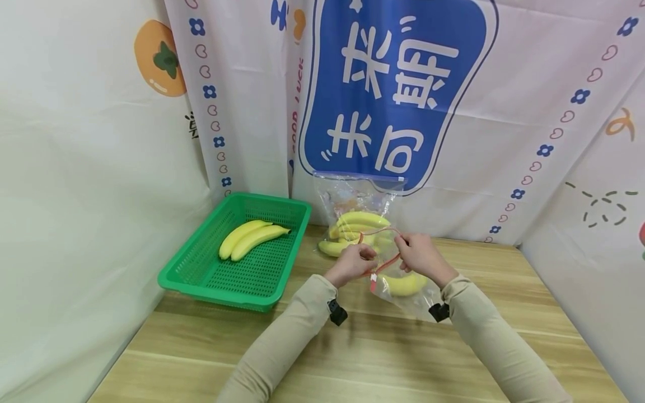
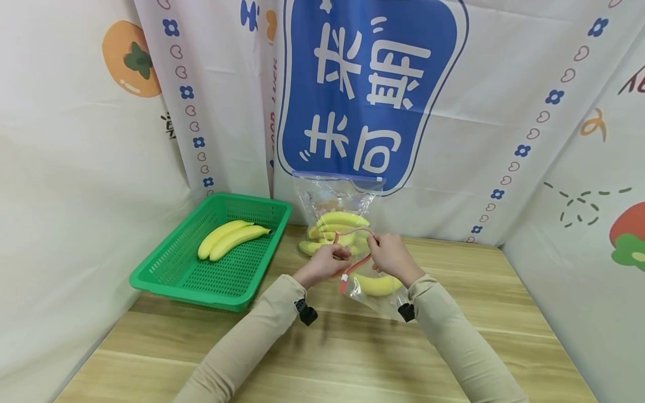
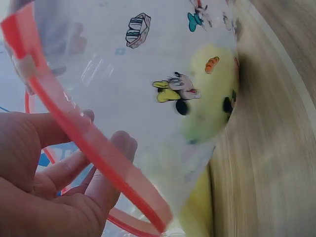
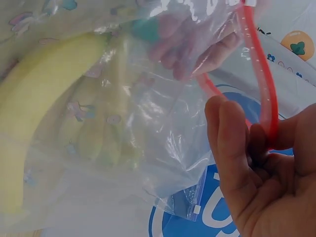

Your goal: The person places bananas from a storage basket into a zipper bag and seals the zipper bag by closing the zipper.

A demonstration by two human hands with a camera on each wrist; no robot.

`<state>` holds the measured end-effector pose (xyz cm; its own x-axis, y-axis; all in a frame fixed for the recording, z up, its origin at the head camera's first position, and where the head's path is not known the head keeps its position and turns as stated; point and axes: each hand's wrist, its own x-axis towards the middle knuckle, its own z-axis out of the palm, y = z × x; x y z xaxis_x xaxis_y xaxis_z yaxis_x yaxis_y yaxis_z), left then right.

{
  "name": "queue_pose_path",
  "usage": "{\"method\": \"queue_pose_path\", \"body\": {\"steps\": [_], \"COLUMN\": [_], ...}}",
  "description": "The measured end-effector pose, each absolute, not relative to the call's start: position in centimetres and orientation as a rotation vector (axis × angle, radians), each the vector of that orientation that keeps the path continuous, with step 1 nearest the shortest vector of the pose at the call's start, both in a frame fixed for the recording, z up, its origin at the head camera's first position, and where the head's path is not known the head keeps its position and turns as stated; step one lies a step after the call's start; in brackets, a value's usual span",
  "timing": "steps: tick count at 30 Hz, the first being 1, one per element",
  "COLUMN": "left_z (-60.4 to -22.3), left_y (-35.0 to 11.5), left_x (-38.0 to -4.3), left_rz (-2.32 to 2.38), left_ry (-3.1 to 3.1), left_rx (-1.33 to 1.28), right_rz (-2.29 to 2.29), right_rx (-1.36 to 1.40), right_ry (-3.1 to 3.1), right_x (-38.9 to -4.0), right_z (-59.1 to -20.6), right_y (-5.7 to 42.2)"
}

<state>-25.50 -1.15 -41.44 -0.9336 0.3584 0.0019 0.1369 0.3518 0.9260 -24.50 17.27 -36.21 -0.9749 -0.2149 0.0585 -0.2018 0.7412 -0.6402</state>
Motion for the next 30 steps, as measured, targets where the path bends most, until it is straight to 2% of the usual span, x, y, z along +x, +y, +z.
{"method": "queue_pose_path", "body": {"steps": [18, 30], "left_z": [-39.4, -37.1], "left_y": [-4.5, -9.3], "left_x": [-26.5, -28.2], "left_rz": [1.572, 1.542], "left_ry": [2.454, 2.447], "left_rx": [0.488, 0.295], "right_rz": [-1.088, -1.056], "right_rx": [-0.358, -0.383], "right_ry": [2.897, 2.92], "right_x": [-24.5, -24.5], "right_z": [-36.2, -36.2], "right_y": [17.2, 17.4]}}
